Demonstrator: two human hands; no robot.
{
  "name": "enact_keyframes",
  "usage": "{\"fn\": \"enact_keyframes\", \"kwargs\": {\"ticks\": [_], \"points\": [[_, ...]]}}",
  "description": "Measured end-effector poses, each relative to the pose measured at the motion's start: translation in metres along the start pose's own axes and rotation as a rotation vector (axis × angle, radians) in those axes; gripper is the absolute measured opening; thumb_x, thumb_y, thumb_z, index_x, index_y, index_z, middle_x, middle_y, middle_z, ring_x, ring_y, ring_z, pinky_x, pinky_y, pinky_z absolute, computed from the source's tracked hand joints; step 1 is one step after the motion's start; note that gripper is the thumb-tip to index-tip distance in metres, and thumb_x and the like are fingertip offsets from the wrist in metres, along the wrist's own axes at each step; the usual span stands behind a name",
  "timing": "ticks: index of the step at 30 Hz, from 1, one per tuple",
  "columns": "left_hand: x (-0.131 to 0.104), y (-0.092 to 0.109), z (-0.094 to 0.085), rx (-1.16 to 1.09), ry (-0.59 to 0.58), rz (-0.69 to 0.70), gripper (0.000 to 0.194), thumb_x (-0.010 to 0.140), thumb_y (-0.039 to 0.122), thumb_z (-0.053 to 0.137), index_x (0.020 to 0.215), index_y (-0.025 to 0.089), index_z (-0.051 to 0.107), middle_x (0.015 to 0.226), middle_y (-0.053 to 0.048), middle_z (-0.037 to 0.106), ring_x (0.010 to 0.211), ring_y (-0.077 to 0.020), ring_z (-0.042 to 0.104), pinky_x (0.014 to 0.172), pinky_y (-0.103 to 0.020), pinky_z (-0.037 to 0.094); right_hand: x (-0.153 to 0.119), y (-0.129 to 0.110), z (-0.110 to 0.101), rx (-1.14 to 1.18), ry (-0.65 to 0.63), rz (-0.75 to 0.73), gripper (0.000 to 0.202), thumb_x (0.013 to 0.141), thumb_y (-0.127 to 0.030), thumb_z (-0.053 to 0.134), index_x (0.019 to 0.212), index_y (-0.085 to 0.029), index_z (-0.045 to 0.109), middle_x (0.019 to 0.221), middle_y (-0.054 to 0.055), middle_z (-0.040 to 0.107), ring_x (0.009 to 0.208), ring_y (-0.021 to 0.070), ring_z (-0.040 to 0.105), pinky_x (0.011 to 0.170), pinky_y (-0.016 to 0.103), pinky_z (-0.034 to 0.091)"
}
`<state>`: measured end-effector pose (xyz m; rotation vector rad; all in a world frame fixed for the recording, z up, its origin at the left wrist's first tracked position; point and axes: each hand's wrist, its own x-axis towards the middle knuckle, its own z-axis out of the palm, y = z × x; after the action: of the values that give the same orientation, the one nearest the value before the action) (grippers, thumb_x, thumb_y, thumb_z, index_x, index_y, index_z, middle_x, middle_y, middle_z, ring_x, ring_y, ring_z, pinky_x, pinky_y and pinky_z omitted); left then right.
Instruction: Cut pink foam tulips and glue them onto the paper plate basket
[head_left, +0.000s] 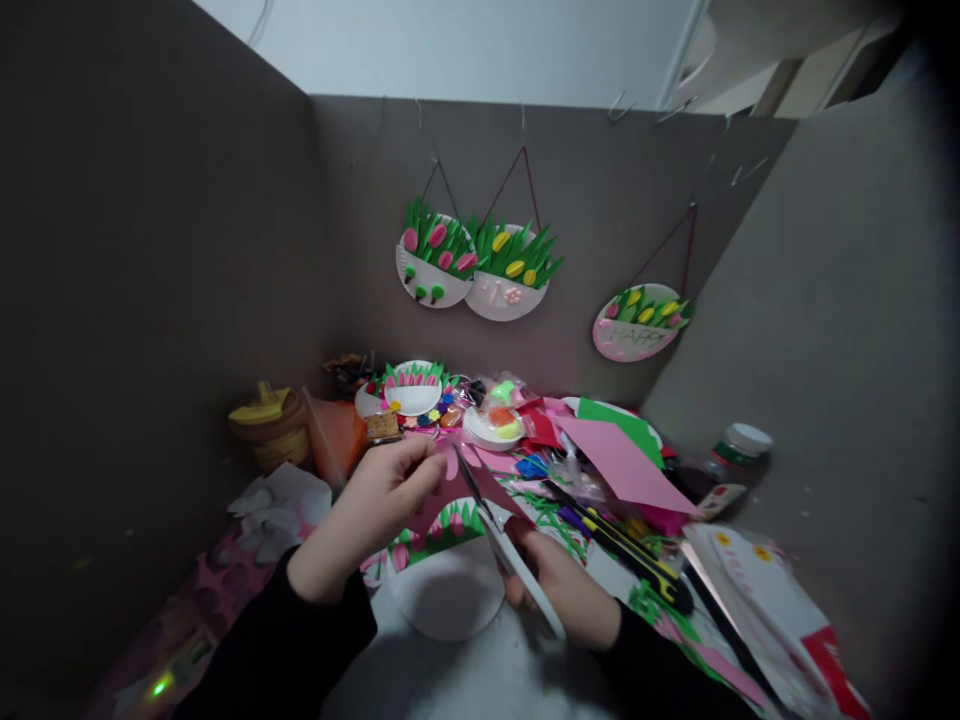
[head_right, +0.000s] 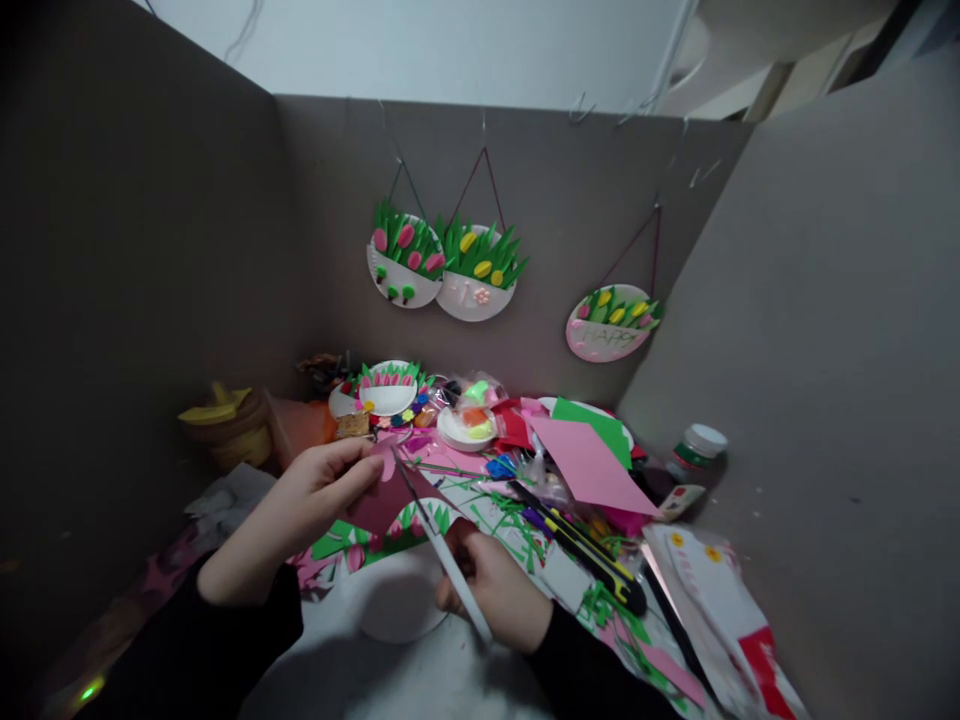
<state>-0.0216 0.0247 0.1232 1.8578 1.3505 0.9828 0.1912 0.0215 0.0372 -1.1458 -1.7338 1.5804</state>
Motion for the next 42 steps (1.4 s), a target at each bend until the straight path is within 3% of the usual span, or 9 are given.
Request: {"fn": "enact_keyframes", "kwargs": {"ticks": [8,19,28,42], "points": [[0.0006,0.0008,-0.0002,-0.031,0.045,-0.006,0.028,0.088,0.034,0.043,0.067,0.016,0.051,0.056,0.004,0.042,0.053,-0.0087,0.039,0.048,-0.02,0.029,-0.0004,-0.0012,-0.0019,0.045,-0.041,-0.031,0.022,0.058,-0.02,0.06,0.074,-0.02,0.045,0.059,-0.006,0.05,0.051,0.0094,0.044,0.047,0.022,0.033],[-0.0002,0.0049,-0.0031,0.042,0.02,0.041,0.03,0.088,0.033,0.043,0.064,0.017,0.049,0.057,0.003,0.042,0.055,-0.0091,0.038,0.049,-0.019,0.03,-0.0008,-0.0046,-0.0049,-0.019,-0.061,-0.091,0.029,0.059,-0.023,0.065,0.069,-0.021,0.038,0.06,-0.007,0.04,0.053,0.0083,0.035,0.048,0.022,0.027],[-0.0004,0.0037,-0.0042,0.028,0.054,0.027,0.03,0.089,0.036,0.043,0.067,0.017,0.05,0.058,0.003,0.045,0.055,-0.0092,0.04,0.049,-0.02,0.031,0.001,-0.0016,-0.0082,-0.009,-0.071,-0.107,0.036,0.058,-0.031,0.071,0.068,-0.021,0.038,0.059,-0.007,0.041,0.052,0.0082,0.035,0.047,0.022,0.028],[-0.0021,0.0074,-0.0061,0.092,0.038,0.051,0.027,0.087,0.031,0.043,0.066,0.017,0.053,0.058,0.003,0.048,0.055,-0.0099,0.043,0.051,-0.02,0.033,-0.0004,-0.005,-0.0074,-0.008,-0.084,-0.095,0.029,0.057,-0.023,0.065,0.068,-0.022,0.038,0.057,-0.008,0.041,0.052,0.0085,0.033,0.047,0.022,0.026]]}}
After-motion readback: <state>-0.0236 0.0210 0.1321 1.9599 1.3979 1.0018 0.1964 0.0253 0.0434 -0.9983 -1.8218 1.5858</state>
